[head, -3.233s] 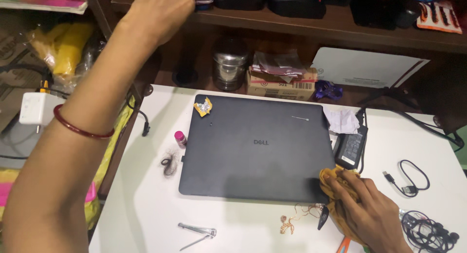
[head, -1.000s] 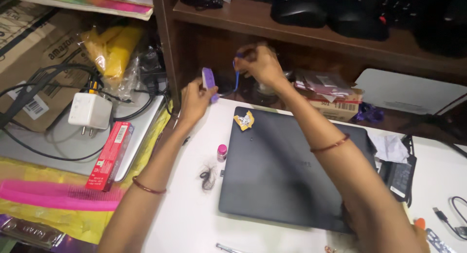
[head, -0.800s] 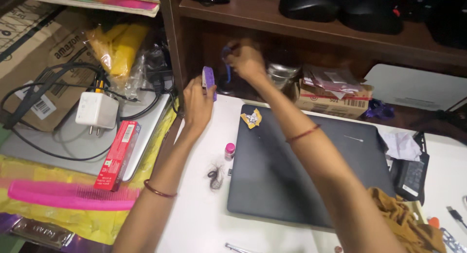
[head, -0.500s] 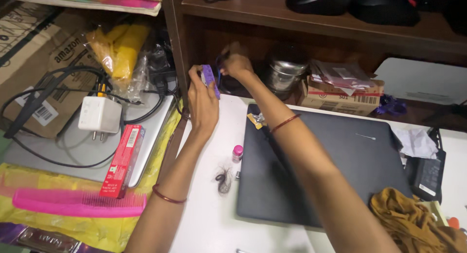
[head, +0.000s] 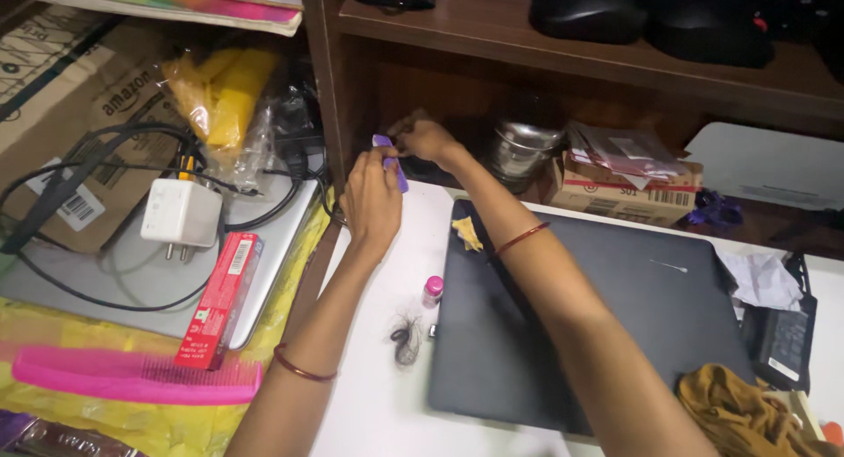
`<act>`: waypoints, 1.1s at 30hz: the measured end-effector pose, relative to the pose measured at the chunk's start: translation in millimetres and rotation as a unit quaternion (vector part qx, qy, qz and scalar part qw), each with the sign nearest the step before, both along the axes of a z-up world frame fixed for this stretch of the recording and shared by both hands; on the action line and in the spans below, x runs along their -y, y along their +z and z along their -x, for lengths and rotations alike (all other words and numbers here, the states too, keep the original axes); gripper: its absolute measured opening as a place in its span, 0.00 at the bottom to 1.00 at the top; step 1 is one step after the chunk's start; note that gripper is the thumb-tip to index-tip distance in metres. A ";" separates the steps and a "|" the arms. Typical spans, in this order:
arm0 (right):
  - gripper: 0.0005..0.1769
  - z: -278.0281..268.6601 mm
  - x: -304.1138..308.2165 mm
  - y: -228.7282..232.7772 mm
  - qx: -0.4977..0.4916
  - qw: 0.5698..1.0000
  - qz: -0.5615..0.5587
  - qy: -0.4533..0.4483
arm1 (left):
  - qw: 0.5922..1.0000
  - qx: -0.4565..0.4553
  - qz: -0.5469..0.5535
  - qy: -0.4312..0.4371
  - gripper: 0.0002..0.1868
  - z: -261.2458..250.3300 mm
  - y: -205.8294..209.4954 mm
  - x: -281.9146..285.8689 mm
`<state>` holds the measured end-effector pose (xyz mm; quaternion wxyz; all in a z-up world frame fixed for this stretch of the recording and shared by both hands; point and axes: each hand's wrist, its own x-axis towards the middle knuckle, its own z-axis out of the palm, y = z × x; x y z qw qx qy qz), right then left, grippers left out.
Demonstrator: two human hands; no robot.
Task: The person wipes various small items on a desk with a cloth, including a red container, a blister pack, a purple object, a black tool, a purple comb, a pink bottle, and a nail clipper. The person places the cleaned items on a shelf above the desk.
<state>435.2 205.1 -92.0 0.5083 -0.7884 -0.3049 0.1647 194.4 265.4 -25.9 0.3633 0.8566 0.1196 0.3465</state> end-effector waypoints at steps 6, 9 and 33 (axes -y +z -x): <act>0.21 27.5 17.0 49.7 -0.042 0.998 -0.010 0.054 | 0.997 0.063 0.011 -0.044 0.08 -9.1 -11.1 -5.1; 0.23 56.0 31.0 93.9 -0.047 0.997 0.036 0.044 | 0.993 0.060 0.070 -0.080 0.07 -13.5 -10.6 -9.0; 0.15 -6.2 6.0 27.6 0.140 0.980 -0.062 -0.129 | 0.932 0.298 0.152 -0.136 0.11 3.6 10.3 -3.0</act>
